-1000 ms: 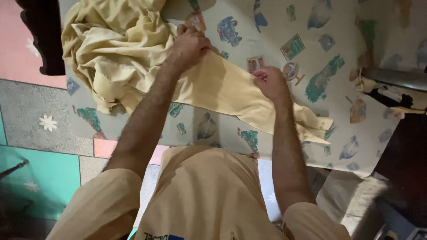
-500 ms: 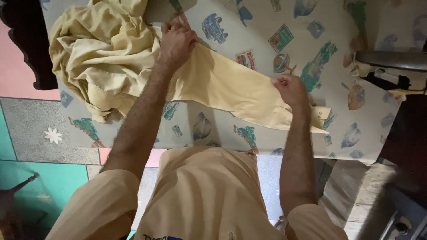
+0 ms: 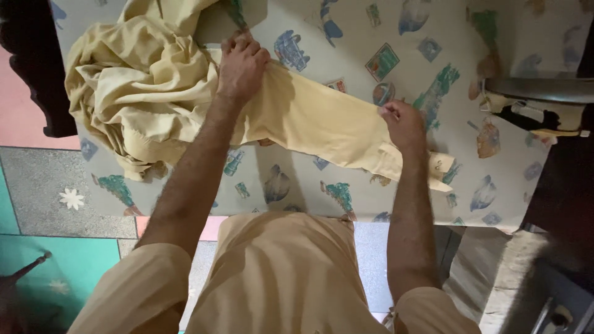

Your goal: Iron a yellow long-sleeved shirt on an ironing board.

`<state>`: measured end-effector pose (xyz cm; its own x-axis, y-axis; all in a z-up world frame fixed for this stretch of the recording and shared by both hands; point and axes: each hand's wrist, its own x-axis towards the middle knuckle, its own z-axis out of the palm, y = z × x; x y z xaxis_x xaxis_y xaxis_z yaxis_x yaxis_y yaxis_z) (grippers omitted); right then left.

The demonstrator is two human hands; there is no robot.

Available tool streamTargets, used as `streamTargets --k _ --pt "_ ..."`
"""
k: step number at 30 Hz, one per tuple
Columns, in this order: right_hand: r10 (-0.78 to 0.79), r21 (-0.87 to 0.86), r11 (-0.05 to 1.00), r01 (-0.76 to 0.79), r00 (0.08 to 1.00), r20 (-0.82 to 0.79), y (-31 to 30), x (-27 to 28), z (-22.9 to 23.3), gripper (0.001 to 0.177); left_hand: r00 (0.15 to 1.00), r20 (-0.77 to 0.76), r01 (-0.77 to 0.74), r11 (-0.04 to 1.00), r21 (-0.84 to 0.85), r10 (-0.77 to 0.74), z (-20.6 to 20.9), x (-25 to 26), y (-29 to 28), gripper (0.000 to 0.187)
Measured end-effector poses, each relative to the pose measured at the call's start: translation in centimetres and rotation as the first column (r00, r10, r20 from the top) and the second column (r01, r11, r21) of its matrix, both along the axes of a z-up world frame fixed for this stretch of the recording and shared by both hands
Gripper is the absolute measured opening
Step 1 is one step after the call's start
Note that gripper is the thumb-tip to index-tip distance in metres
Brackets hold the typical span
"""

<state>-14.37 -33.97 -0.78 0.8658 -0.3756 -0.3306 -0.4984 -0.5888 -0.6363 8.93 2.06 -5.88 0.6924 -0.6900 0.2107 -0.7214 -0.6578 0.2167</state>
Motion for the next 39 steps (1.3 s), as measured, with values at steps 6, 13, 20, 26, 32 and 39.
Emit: streamTargets --k 6,13,20,26,32,39 --pt "0.103 -0.331 0.940 -0.082 0.994 0.048 -0.2 0.8 -2.7 0.021 0.998 0.060 -0.020 0.999 0.043 0.017 -0.5 -0.1 -0.3 0.016" --pt "0.011 -0.487 0.873 -0.037 0.998 -0.056 5.8 1.4 0.9 0.045 0.999 -0.033 0.038 0.996 0.078 -0.036 -2.2 -3.2 -1.5 0.024" --pt "0.182 -0.103 0.981 -0.162 0.955 0.234 15.5 2.0 -1.9 0.067 0.933 -0.287 0.280 0.940 0.193 -0.219 0.8 -7.7 -3.6 0.083" --pt "0.380 -0.410 0.831 -0.375 0.922 -0.074 14.4 -0.9 -3.1 0.079 0.886 -0.370 0.347 0.928 0.132 -0.279 4.5 -7.7 -2.7 0.116" --pt "0.301 -0.481 0.826 -0.293 0.952 -0.064 12.4 -3.7 -2.3 0.085 0.879 -0.370 0.375 0.916 0.145 -0.301 4.8 -7.7 -2.2 0.122" --pt "0.352 -0.367 0.900 -0.235 0.889 0.293 16.3 -4.9 -0.9 0.060 0.931 -0.335 0.158 0.987 0.017 -0.144 3.4 -11.8 4.6 0.073"
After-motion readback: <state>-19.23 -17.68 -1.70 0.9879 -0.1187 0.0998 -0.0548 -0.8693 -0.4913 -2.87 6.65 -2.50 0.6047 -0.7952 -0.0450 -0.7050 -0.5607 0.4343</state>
